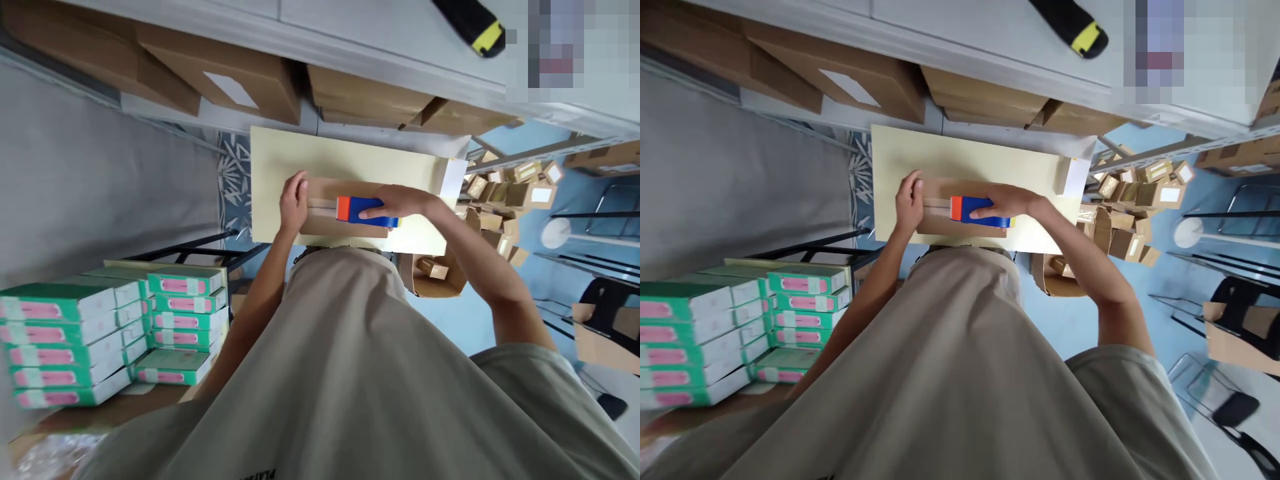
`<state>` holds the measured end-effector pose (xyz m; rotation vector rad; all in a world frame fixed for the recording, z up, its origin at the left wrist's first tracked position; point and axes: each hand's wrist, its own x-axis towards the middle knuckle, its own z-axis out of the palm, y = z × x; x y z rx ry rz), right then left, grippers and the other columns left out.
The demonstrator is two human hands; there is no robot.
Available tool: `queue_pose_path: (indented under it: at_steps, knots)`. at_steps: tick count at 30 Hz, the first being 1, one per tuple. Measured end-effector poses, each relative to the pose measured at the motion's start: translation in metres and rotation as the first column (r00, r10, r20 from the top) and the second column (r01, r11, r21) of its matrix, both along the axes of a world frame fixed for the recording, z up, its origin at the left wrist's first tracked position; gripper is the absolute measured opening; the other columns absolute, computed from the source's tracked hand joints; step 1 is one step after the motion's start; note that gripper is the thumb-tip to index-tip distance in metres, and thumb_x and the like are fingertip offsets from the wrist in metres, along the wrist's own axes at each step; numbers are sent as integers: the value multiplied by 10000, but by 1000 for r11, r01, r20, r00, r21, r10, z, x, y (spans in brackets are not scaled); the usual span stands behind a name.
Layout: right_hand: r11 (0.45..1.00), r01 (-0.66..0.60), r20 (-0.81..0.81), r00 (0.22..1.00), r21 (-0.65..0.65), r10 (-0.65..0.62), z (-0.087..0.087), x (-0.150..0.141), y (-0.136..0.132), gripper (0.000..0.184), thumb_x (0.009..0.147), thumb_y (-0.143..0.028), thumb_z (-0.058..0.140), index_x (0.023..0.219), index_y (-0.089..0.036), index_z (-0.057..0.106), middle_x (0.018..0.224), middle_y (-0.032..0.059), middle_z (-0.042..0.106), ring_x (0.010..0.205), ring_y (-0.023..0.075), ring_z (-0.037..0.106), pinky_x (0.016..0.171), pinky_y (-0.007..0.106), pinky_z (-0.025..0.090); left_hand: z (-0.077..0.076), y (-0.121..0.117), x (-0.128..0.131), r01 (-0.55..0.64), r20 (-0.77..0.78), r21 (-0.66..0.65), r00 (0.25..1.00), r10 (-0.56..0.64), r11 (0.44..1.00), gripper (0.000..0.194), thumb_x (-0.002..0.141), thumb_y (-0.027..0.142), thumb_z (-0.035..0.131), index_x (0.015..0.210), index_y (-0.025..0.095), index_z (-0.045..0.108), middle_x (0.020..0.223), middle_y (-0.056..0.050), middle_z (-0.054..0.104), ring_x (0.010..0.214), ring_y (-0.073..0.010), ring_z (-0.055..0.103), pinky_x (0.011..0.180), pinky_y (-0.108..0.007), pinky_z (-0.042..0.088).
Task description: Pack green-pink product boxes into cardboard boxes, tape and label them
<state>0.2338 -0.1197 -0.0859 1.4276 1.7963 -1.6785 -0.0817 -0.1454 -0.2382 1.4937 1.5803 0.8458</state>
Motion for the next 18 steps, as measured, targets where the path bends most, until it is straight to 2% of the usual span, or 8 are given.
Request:
queue_pose_path:
  at_steps: [3,5,7,9,11,13,16,18]
  knots:
    - [995,37,32,999,-98,-34,16,91,-13,690,880,-893,800,737,-222,726,592,31,696,545,183,641,561,330,457,2,1,1,-13,-61,-9,998,13,1000,680,1119,755,476,1456,220,725,1506,-183,734,1497,-296,656,1337,-457,454]
    - [991,61,92,995,-119,-50,22,149,-21,684,885,-882,800,746,-215,740,607,34,708,517,154,608,545,323,429,4,1,2,-15,-90,-16,996,14,1000,674,1115,745,494,1473,221,720,1536,-184,720,1522,-308,637,1355,-474,435]
    - [992,73,148,987,-106,-57,16,189,-28,670,900,-849,805,752,-198,747,622,37,715,513,130,599,551,315,413,6,0,3,-22,-132,-16,991,19,1000,674,1115,741,491,1487,226,715,1550,-178,716,1533,-313,630,1364,-480,429]
    - [991,95,169,982,-94,-78,-2,207,-32,634,889,-797,857,734,-194,738,599,38,695,535,146,625,569,322,423,9,-1,4,-28,-186,-6,982,27,1000,683,1117,744,468,1498,231,710,1547,-168,721,1535,-309,634,1365,-473,434]
    - [988,139,145,981,-65,-128,-30,205,-35,580,828,-725,962,709,-211,719,551,32,650,591,203,677,601,341,460,11,-2,5,-30,-236,3,971,30,1000,688,1118,750,445,1509,246,705,1548,-153,724,1537,-298,637,1365,-460,442]
    - [984,180,122,976,8,-180,-60,188,-40,548,751,-648,1053,702,-230,702,528,31,611,681,269,726,657,364,502,11,-3,6,-29,-267,5,963,29,1000,687,1118,752,431,1522,267,701,1556,-139,722,1543,-288,634,1368,-452,443]
    - [970,172,237,948,173,-210,-95,143,-53,550,738,-620,1073,727,-226,689,590,71,631,845,357,775,756,413,539,11,-3,7,-35,-283,1,958,34,999,702,1118,749,422,1548,263,688,1579,-143,710,1564,-288,613,1384,-463,425]
    - [943,168,324,909,286,-261,-110,109,-65,516,801,-611,1034,790,-210,710,696,118,688,958,409,786,814,452,552,10,-3,7,-39,-283,-4,958,36,999,718,1118,745,421,1565,245,675,1599,-153,695,1590,-292,587,1400,-472,403]
